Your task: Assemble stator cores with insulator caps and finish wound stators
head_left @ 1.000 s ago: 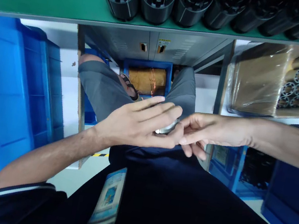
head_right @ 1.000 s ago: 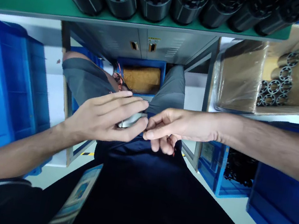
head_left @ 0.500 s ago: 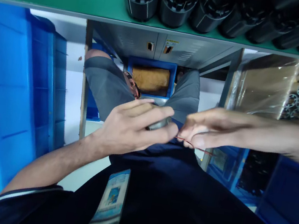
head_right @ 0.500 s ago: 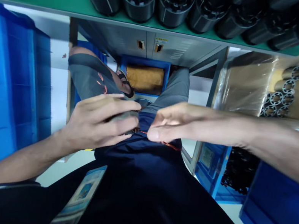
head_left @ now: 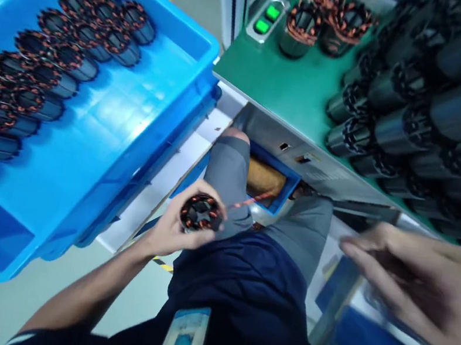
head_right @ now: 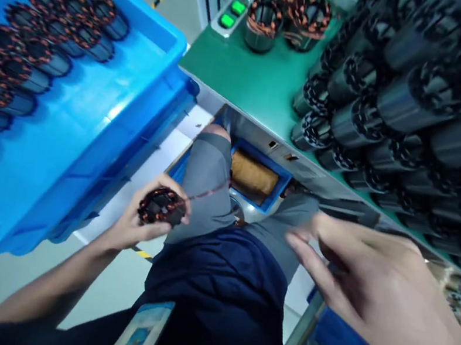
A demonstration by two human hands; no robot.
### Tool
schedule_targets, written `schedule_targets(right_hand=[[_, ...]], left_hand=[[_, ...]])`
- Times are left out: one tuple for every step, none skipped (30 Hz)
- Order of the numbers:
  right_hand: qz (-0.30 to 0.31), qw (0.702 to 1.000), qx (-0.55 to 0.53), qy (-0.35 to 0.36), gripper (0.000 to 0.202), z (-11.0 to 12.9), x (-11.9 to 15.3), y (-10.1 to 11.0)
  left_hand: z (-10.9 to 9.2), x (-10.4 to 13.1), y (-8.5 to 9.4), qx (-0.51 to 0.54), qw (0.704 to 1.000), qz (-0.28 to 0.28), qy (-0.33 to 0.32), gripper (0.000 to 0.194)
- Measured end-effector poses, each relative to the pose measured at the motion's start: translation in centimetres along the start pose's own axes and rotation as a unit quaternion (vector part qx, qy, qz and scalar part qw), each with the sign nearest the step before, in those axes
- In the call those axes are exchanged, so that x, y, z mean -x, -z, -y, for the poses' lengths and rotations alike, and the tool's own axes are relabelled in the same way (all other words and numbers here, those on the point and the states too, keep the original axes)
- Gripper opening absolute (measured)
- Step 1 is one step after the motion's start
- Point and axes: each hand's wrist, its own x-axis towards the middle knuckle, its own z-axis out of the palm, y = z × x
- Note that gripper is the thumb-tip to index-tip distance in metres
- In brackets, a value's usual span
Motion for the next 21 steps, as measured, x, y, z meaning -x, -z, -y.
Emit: schedule_targets(right_hand=[[-0.013, 0.999, 0.037, 0.005, 0.064, 0.6, -2.2, 0.8], [-0.03, 0.997, 0.072, 0.008, 0.063, 1.3, -4.4, 1.5], [-0.053, 0.993, 0.107, 0.011, 0.061, 2.0, -6.5, 2.2], [-0.087, 0.986, 0.145, 0.015, 0.059, 2.9, -8.5, 2.8], [-0.132, 0.973, 0.188, 0.018, 0.056, 3.7, -10.6, 3.5], [-0.185, 0.954, 0.235, 0.015, 0.053, 4.5, -12.5, 4.1], [-0.235, 0.93, 0.282, 0.005, 0.051, 5.3, -14.2, 4.6], [-0.277, 0.905, 0.324, -0.011, 0.048, 5.9, -15.8, 5.1], [-0.305, 0.882, 0.359, -0.031, 0.045, 6.3, -17.1, 5.5], [-0.319, 0.864, 0.386, -0.049, 0.041, 6.6, -18.2, 5.8], [-0.324, 0.853, 0.404, -0.065, 0.039, 6.7, -19.0, 6.1], [-0.326, 0.846, 0.416, -0.074, 0.038, 6.7, -19.5, 6.4], [-0.327, 0.84, 0.425, -0.082, 0.039, 6.6, -19.8, 6.6], [-0.324, 0.836, 0.433, -0.091, 0.039, 6.4, -19.9, 6.8], [-0.318, 0.835, 0.439, -0.099, 0.039, 6.1, -19.9, 6.9], [-0.307, 0.836, 0.442, -0.105, 0.036, 6.0, -19.7, 7.0], [-0.294, 0.839, 0.444, -0.107, 0.032, 5.9, -19.4, 6.9], [-0.284, 0.843, 0.445, -0.105, 0.029, 5.9, -19.0, 6.9], [-0.285, 0.843, 0.445, -0.098, 0.028, 6.0, -18.5, 6.7], [-0.294, 0.843, 0.442, -0.087, 0.03, 6.2, -17.8, 6.6], [-0.302, 0.846, 0.433, -0.074, 0.033, 6.5, -17.0, 6.4]], left_hand=[[0.6, 0.8, 0.5, 0.053, 0.996, -0.068, 0.033, 0.05], [1.2, 1.5, 0.7, 0.098, 0.986, -0.124, 0.061, 0.051], [1.7, 2.1, 0.5, 0.131, 0.974, -0.164, 0.085, 0.053], [2.2, 2.6, 0.1, 0.156, 0.964, -0.19, 0.104, 0.056], [2.6, 3.0, -0.4, 0.174, 0.956, -0.204, 0.119, 0.057], [2.9, 3.4, -1.0, 0.187, 0.952, -0.208, 0.129, 0.058], [3.1, 3.8, -1.5, 0.195, 0.949, -0.21, 0.134, 0.058], [3.3, 4.3, -1.9, 0.205, 0.945, -0.215, 0.14, 0.057], [3.5, 4.7, -2.1, 0.216, 0.94, -0.222, 0.143, 0.056], [3.6, 5.1, -2.2, 0.226, 0.935, -0.23, 0.144, 0.054], [3.8, 5.4, -2.1, 0.237, 0.931, -0.237, 0.143, 0.053], [4.0, 5.7, -1.9, 0.247, 0.927, -0.243, 0.14, 0.051], [4.1, 5.8, -1.7, 0.256, 0.925, -0.246, 0.137, 0.051], [4.2, 5.7, -1.5, 0.263, 0.924, -0.245, 0.133, 0.051], [4.3, 5.5, -1.2, 0.267, 0.924, -0.242, 0.128, 0.053], [4.4, 5.1, -1.0, 0.269, 0.926, -0.236, 0.123, 0.054], [4.3, 4.7, -0.9, 0.267, 0.929, -0.227, 0.119, 0.055], [4.2, 4.2, -0.9, 0.264, 0.932, -0.219, 0.115, 0.056], [4.1, 3.7, -1.0, 0.255, 0.938, -0.209, 0.11, 0.055], [3.9, 3.2, -1.1, 0.238, 0.945, -0.201, 0.101, 0.054], [3.7, 2.7, -1.2, 0.21, 0.954, -0.194, 0.089, 0.053]])
